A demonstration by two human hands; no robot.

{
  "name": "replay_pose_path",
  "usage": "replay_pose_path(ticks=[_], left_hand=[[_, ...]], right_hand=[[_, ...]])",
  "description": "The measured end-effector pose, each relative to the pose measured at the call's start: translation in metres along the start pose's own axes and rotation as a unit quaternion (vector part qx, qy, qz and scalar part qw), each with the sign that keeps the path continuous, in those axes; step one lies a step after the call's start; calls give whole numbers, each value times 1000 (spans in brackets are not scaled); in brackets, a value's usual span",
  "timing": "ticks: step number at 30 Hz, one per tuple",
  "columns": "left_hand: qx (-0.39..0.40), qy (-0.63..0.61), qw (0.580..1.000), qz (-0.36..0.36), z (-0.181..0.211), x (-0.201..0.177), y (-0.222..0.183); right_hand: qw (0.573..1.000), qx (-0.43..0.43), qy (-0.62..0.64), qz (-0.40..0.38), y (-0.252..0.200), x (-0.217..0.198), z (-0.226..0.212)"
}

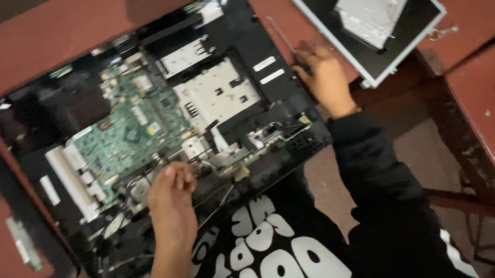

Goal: The person disassembles a computer by disconnecting internal cables and removing a hard drive using a screwdriver. They handle the motherboard and set components aside on a desk.

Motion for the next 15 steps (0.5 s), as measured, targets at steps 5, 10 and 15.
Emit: replay_pose_path(ticks=[5, 10, 15], left_hand=[[51, 79, 995, -11, 4, -5, 3], [261, 368, 891, 49, 54, -87, -6], [370, 657, 633, 175, 129, -131, -49]], right_hand=[[1000, -16, 8, -3, 2, 3, -1], [992, -51, 110, 18, 20, -19, -20], [990, 7, 84, -109, 43, 32, -33]])
Point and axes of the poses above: each hand's wrist, its own y-axis towards the middle knuckle, its own x-axis out of the palm, z = x × y, the point moved 10 cm from there along y, towards the middle knuckle, and after that the axes turned 5 degrees about z, right-handed, at the moved point
